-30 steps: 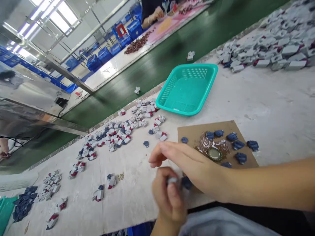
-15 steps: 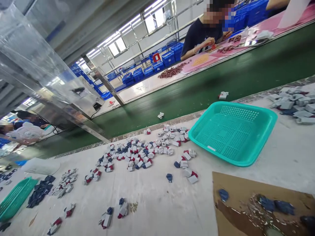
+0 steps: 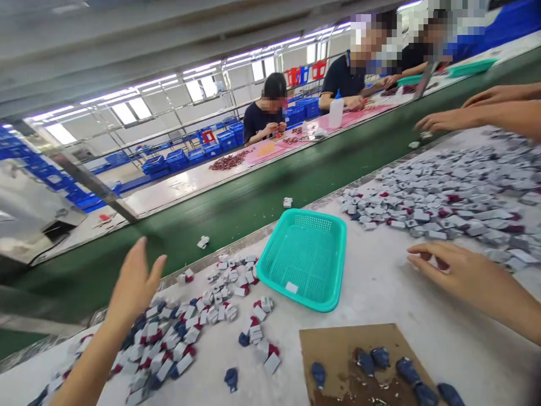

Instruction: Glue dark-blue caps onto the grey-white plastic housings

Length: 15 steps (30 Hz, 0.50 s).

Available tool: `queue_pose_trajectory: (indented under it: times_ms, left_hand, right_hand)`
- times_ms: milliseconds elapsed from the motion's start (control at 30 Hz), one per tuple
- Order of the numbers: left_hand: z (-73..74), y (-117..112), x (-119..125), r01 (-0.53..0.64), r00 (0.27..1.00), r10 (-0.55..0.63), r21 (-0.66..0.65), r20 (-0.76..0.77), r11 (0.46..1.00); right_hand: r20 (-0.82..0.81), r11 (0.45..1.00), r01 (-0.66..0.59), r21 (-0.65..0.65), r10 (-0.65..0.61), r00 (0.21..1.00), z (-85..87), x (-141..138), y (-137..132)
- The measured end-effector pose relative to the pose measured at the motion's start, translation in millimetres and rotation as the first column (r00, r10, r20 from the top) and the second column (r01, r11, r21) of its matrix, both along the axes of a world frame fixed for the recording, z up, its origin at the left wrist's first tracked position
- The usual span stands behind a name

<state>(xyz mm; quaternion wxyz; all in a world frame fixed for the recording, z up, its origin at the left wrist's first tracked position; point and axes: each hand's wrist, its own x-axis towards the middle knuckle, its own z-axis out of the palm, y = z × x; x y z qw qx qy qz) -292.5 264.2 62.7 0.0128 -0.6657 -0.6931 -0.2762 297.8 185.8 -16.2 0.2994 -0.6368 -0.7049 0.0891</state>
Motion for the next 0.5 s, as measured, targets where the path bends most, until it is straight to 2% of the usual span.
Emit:
queue_pose_trajectory:
  times_ms: [100,200,267,367,433,500]
  left_hand:
    - [-19.7,64.2,24.5,-0.009,0.991,-0.025,-0.252,-0.132,0.968]
    - [-37.2,101.6,47.4,-0.054,0.979,-0.029,-0.396,-0.201,0.917]
    - [-42.7,104.7,55.9,-0.107,0.968,-0.005,-0.432,-0.251,0.895]
    - [-38.3,91.0,59.4,-0.168,0.954,0.039,-0.425,-0.296,0.890]
    - [-29.6,79.2,59.6,-0.186,0.955,0.072,-0.394,-0.287,0.900]
    - [-19.4,67.5,60.0,-0.187,0.965,0.105,-0.344,-0.242,0.920]
  right_hand:
    - [0.331,0.988,-0.112,0.109,0.070,0.941,8.8,0.3,26.0]
    - [0.538,0.982,-0.170,0.086,0.098,0.837,15.7,-5.6,77.7]
    - [0.607,0.982,-0.188,0.026,0.134,0.784,17.6,-12.4,117.6]
    - [0.673,0.974,-0.213,-0.080,0.210,0.709,13.4,-25.8,162.9]
    - [0.691,0.971,-0.207,-0.123,0.233,0.684,7.4,-34.3,176.3]
    - [0.694,0.971,-0.198,-0.136,0.236,0.680,2.5,-40.4,177.8]
